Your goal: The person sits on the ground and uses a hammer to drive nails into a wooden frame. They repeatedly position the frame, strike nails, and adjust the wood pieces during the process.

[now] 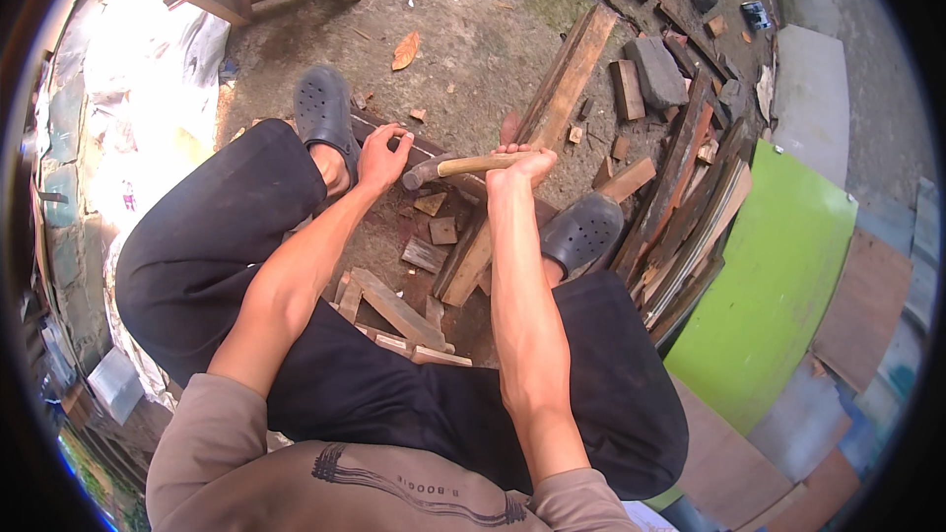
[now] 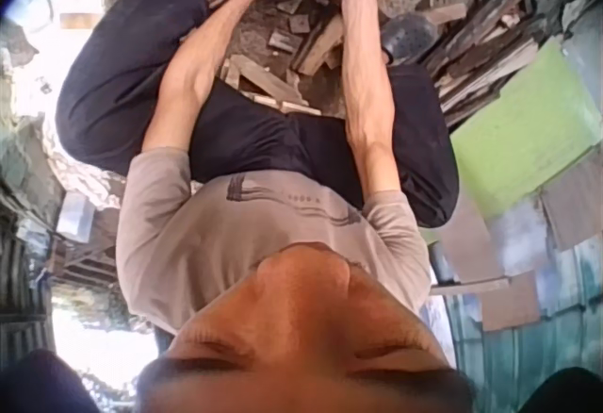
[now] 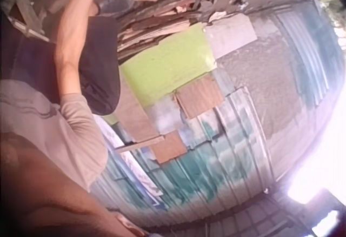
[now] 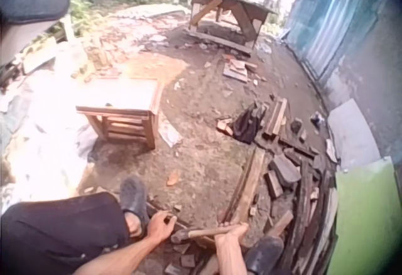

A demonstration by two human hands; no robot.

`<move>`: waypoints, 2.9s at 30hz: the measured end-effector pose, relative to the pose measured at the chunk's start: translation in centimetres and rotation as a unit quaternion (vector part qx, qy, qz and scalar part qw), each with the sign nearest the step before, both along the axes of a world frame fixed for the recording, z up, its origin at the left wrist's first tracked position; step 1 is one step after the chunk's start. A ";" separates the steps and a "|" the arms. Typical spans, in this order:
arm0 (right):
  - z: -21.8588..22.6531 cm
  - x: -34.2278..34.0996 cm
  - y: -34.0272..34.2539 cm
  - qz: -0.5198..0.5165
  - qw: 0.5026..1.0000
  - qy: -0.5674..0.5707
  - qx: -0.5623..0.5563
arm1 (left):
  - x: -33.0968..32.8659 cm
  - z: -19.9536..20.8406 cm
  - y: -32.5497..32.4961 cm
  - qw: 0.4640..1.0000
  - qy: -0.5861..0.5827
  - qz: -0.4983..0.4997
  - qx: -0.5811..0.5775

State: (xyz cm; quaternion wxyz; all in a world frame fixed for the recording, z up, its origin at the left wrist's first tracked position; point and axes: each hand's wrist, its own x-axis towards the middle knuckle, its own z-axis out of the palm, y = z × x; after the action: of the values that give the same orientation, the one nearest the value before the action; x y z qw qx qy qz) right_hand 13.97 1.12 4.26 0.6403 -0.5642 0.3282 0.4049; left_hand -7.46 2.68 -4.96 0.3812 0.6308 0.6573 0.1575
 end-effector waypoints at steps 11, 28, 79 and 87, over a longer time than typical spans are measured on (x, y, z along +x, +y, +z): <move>3.2 0.4 -2.1 0.481 0.844 -0.235 -0.041 | 1.6 3.4 0.6 0.855 -0.347 0.196 -0.333; 3.1 -3.1 -5.3 0.808 0.413 -0.377 -0.186 | 0.4 3.1 -0.3 0.964 -0.228 0.099 -0.100; 3.2 -3.1 -14.0 0.699 0.690 -0.007 -0.186 | -0.9 -0.7 -3.5 0.982 0.007 0.165 -0.089; 3.7 -3.1 -18.1 0.601 0.785 -0.013 -0.148 | 3.7 0.4 -3.3 0.965 -0.011 -0.228 0.125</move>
State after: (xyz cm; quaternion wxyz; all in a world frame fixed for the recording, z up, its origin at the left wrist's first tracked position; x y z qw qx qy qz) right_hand 10.88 -16.96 7.91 0.1802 -0.7406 -0.0293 0.6467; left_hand -3.77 -0.57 -4.52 0.3320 0.8050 0.4668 0.1545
